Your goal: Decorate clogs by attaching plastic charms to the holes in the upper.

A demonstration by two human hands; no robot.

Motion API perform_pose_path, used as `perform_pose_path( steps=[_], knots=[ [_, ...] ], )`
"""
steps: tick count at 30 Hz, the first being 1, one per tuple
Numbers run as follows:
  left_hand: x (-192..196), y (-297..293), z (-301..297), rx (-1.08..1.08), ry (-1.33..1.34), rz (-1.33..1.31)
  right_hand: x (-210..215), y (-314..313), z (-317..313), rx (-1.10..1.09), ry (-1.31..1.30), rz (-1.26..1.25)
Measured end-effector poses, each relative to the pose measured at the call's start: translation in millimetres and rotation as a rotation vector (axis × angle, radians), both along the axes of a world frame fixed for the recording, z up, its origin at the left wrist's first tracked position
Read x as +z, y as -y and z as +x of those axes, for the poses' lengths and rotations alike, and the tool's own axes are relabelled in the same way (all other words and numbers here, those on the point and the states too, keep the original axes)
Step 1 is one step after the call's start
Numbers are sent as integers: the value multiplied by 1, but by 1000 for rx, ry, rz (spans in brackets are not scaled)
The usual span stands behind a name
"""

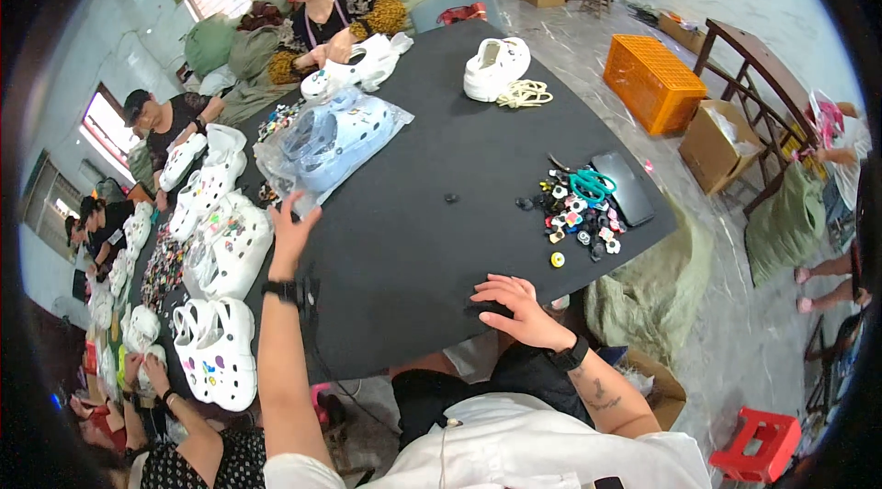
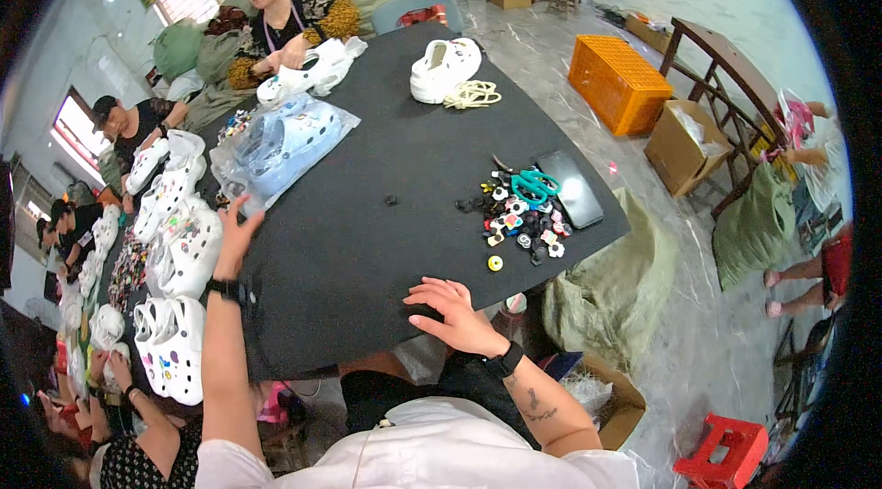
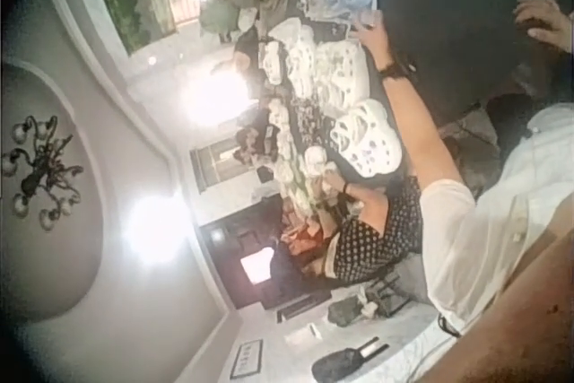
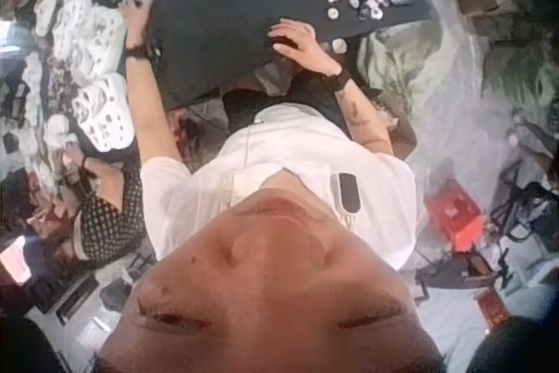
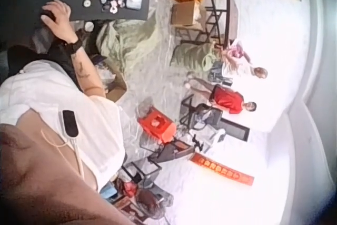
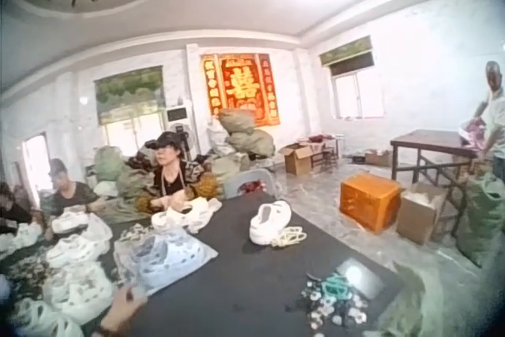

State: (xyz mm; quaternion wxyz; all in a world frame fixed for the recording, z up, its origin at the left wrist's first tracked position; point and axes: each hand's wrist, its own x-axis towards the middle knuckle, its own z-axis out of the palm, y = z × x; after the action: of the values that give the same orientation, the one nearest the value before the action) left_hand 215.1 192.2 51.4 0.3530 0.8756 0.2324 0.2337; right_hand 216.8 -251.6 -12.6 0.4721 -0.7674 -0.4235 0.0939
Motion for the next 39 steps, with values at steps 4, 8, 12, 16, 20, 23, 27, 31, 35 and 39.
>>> perform_pose_path(
  steps=[4,8,12,16,20,23,27,31,35,39],
  knots=[
    [-2,-23,25,-230,35,-406,2,3,-3,12,26,21],
    [-18,-14,26,1,144,-167,0,2,-4,24,26,18],
    [-4,48,8,-127,181,-604,0,6,-3,20,27,12],
    [8,113,-55,-299,142,-850,1,4,-3,44,33,5],
    [23,175,-136,-438,69,-756,1,4,0,37,47,-27],
    [27,195,-196,-566,-27,-573,3,0,-2,15,10,-1],
    [26,187,-229,-816,-121,-38,1,-8,-5,-130,-167,95],
    [-1,190,-230,-220,-107,373,3,-29,7,-215,-332,228],
    [-8,168,-178,-172,30,313,-12,-48,38,-145,-403,256],
    [26,155,-131,-194,-202,592,1,-56,58,-70,-488,181]
  ],
)
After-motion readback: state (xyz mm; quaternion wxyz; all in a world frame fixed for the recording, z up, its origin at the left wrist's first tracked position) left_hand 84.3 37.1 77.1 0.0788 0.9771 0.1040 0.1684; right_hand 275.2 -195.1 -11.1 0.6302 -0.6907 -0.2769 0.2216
